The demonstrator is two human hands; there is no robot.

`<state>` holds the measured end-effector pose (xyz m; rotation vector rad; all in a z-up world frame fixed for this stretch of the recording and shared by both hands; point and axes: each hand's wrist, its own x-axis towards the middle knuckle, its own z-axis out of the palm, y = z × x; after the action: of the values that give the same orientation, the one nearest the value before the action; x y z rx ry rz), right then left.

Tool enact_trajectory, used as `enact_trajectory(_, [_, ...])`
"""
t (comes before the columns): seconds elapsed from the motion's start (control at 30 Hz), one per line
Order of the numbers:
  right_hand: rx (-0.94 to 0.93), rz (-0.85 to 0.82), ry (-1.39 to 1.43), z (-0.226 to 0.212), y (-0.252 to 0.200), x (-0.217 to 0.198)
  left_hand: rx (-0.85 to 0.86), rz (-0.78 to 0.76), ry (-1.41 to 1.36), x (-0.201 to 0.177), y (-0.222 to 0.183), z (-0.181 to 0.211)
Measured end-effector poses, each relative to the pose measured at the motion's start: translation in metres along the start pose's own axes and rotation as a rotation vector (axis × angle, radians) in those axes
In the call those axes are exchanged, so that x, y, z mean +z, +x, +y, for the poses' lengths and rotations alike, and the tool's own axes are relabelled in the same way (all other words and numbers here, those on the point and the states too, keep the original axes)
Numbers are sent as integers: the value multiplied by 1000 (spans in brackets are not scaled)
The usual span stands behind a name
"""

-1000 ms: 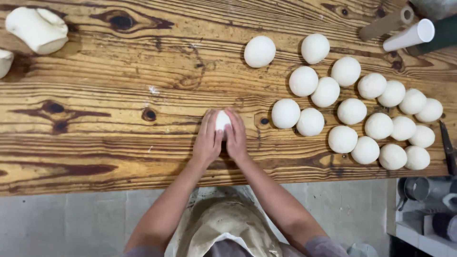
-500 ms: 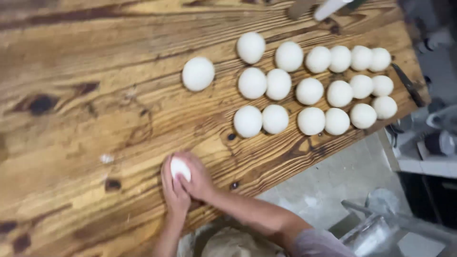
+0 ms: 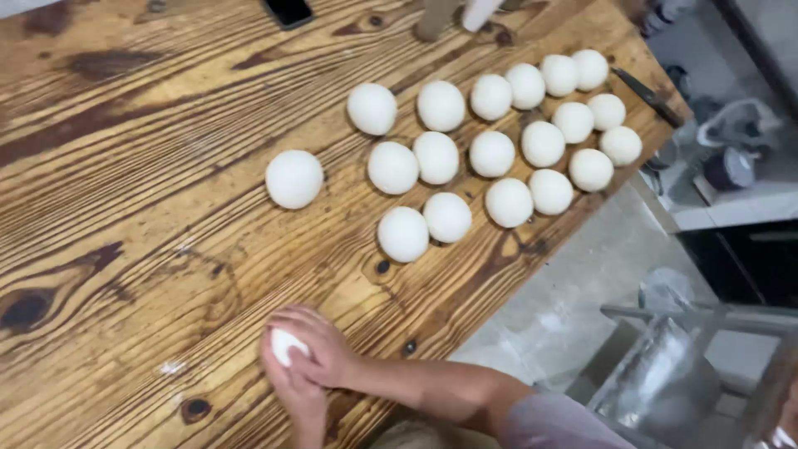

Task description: Shape individual pieces of dough into round balls by rolling them against a wooden table

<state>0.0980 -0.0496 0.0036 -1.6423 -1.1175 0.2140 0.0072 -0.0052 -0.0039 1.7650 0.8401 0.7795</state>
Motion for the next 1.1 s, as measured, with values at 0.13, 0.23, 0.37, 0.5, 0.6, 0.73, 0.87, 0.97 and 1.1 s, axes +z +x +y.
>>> enact_trajectory(0.13, [18,-122,-20,37,-13,-46,272,12,68,47,8,-44])
enact_trajectory(0.23, [-30,-105,-74,65,34,-12,364,-9,85,29,63,-50])
enact_trajectory(0.37, [141,18,-102,41,28,43,126,117,-129,-17,57,-42])
enact_trajectory(0.5, [284,-96,89,16,-20,9,-31,203,-95,1,-3,-29])
enact_trajectory(0.6, [104,-158,-135,55,1,-10,202,89,-30,17,41,-36])
enact_trajectory(0.73, [56,-21,-88,46,42,42,161,54,-281,-9,68,-49])
enact_trajectory(0.87, [157,-17,-67,4,-2,75,123,108,-10,-41,10,-52])
enact_trajectory(0.97, [88,-84,-179,35,-13,33,198,32,58,-17,32,-56])
enact_trajectory(1.1, [38,4,-166,56,36,56,130,-145,-238,-26,86,-60])
